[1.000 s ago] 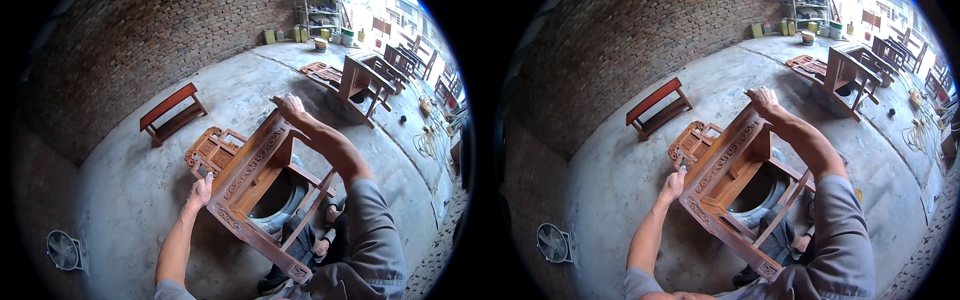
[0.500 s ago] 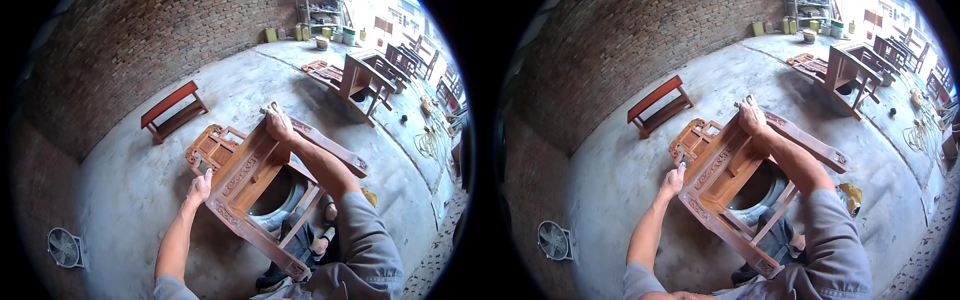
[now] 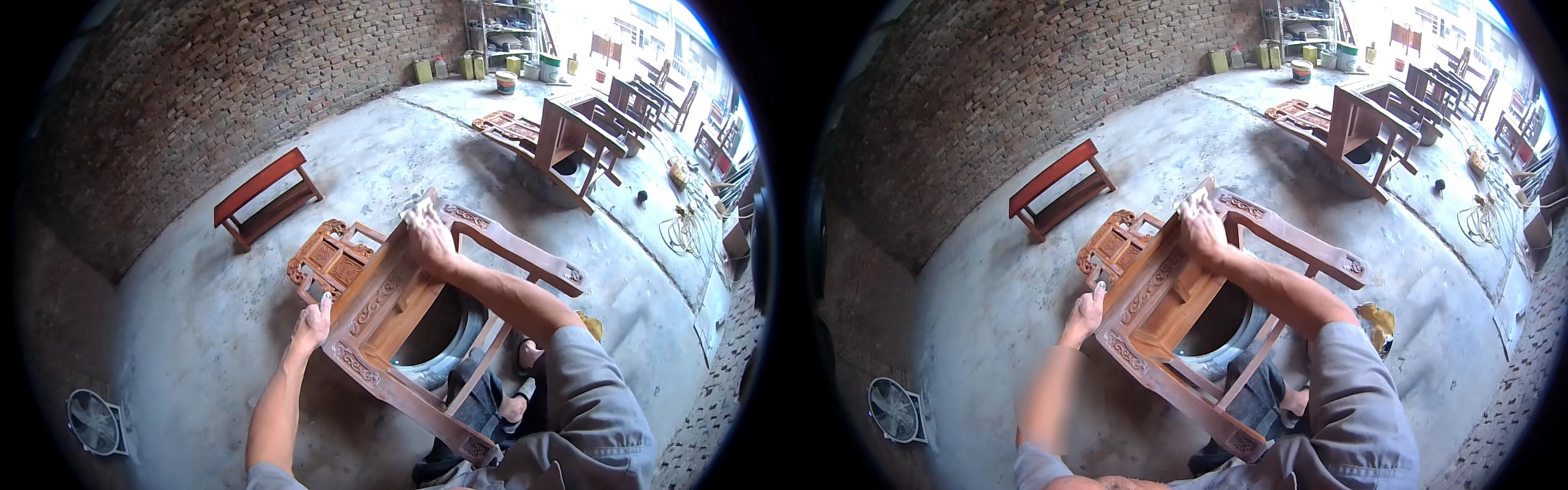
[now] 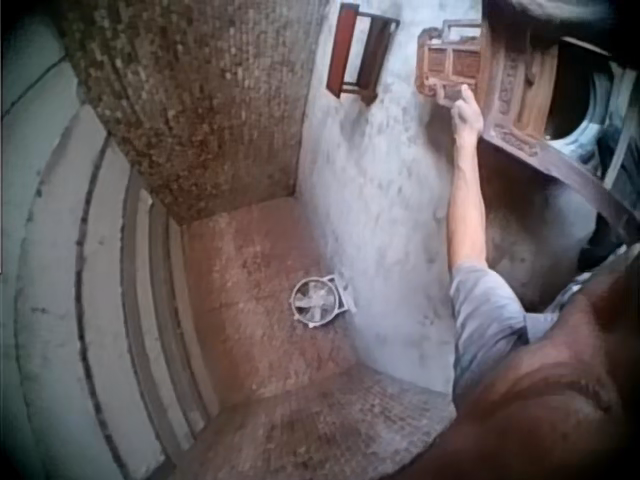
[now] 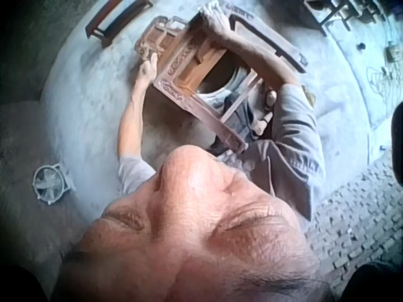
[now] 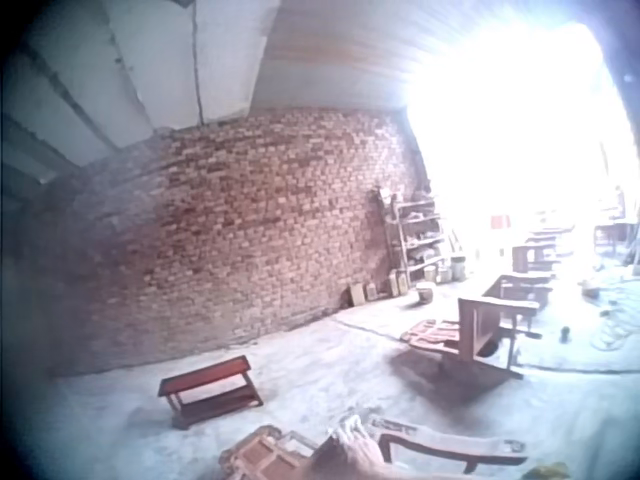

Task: The person sands a wooden chair frame with a sanding block, focusing on the legs and carved edges. The person repositions the chair and continues sanding different sections, then switches to a finer sanding pad to smooth the surface.

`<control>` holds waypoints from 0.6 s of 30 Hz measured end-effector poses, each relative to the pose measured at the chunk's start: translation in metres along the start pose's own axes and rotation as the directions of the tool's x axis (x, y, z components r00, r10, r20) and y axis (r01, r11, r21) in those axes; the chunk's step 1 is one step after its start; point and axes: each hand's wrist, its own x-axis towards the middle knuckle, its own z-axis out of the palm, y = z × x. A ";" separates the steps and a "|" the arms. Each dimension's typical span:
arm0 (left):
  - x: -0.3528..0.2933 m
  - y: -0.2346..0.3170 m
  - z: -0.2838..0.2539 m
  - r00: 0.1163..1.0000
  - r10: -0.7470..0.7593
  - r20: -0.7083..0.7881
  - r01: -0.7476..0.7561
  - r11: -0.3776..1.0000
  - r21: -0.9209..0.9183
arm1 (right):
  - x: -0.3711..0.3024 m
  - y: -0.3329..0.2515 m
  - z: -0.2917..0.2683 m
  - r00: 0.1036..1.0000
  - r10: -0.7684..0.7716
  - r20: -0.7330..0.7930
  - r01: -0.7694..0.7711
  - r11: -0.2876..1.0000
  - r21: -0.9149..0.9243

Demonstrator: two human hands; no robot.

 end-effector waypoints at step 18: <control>-0.004 -0.011 0.001 0.999 0.039 -0.038 -0.040 0.999 -0.016 | -0.015 -0.135 -0.038 0.740 -0.418 0.527 0.246 0.897 0.367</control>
